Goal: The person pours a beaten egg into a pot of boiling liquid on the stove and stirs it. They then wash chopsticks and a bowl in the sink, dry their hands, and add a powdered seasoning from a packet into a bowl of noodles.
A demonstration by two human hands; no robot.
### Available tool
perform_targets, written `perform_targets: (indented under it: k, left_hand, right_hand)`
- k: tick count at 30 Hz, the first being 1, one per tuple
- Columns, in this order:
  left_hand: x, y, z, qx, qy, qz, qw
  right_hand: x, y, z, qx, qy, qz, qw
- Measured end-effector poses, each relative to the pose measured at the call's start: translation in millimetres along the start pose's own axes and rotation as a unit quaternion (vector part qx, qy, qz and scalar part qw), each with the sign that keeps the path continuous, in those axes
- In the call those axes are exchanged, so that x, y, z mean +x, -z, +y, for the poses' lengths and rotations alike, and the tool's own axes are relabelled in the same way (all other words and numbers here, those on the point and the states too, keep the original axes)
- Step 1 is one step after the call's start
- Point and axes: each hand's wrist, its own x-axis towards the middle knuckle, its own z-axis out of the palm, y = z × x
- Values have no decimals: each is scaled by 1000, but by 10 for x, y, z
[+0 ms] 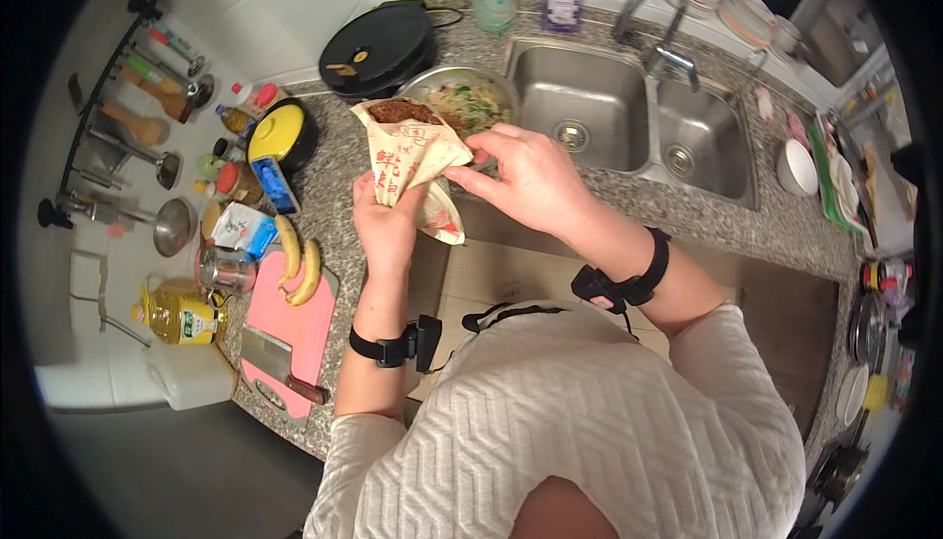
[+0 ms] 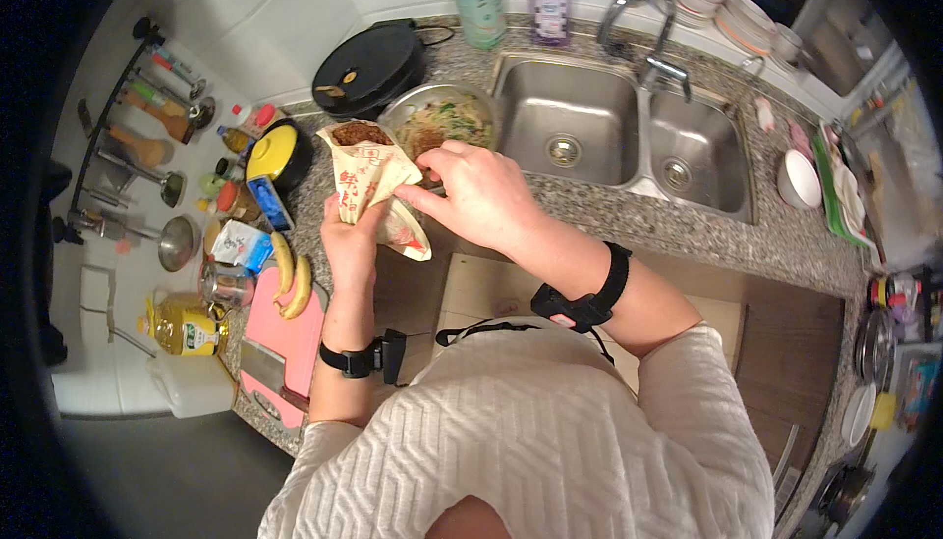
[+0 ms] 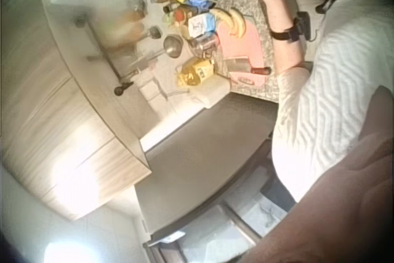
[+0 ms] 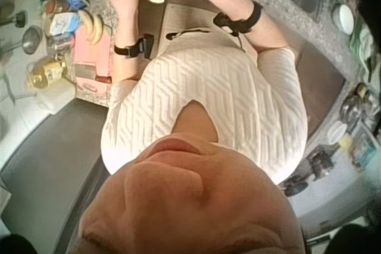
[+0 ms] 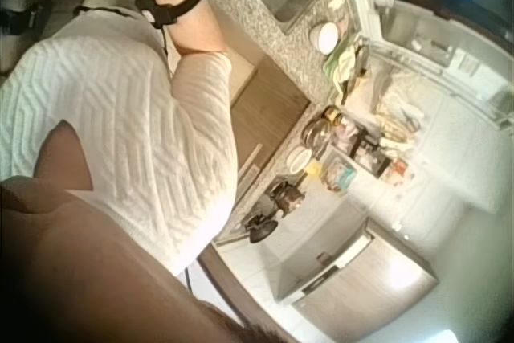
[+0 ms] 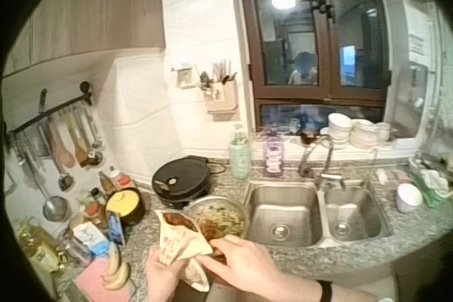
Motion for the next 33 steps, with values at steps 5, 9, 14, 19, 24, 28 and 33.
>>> perform_targets:
  k: [5,9,14,19,24,28,33]
  left_hand:
    - [-537,-827,73,-67,39,-97,992]
    - [-1082,-1619,208,-61,44,-227,971]
    - [-1858,-2708,436,-126,55,-398,907]
    - [-2586,-3468,747,-214,110,-548,801]
    - [-2920,-4240,853,-190,134,-618,751]
    - [-2907,-4904,824,-221,173,-621,732]
    - [-2747,-5773,791,-274,149,-633,709]
  right_hand:
    - [-654,611,222,-62,-40,85,994]
    - [-1366,1340,381,-124,-88,146,977]
    - [-2273,2222,558,-238,-179,185,937]
    - [-3014,2870,601,-311,-270,229,882]
    - [-3534,3429,741,-365,-313,250,841]
    - [-3849,3840,940,-363,-341,245,832]
    - [-3854,4327,1350,-338,-362,233,837]
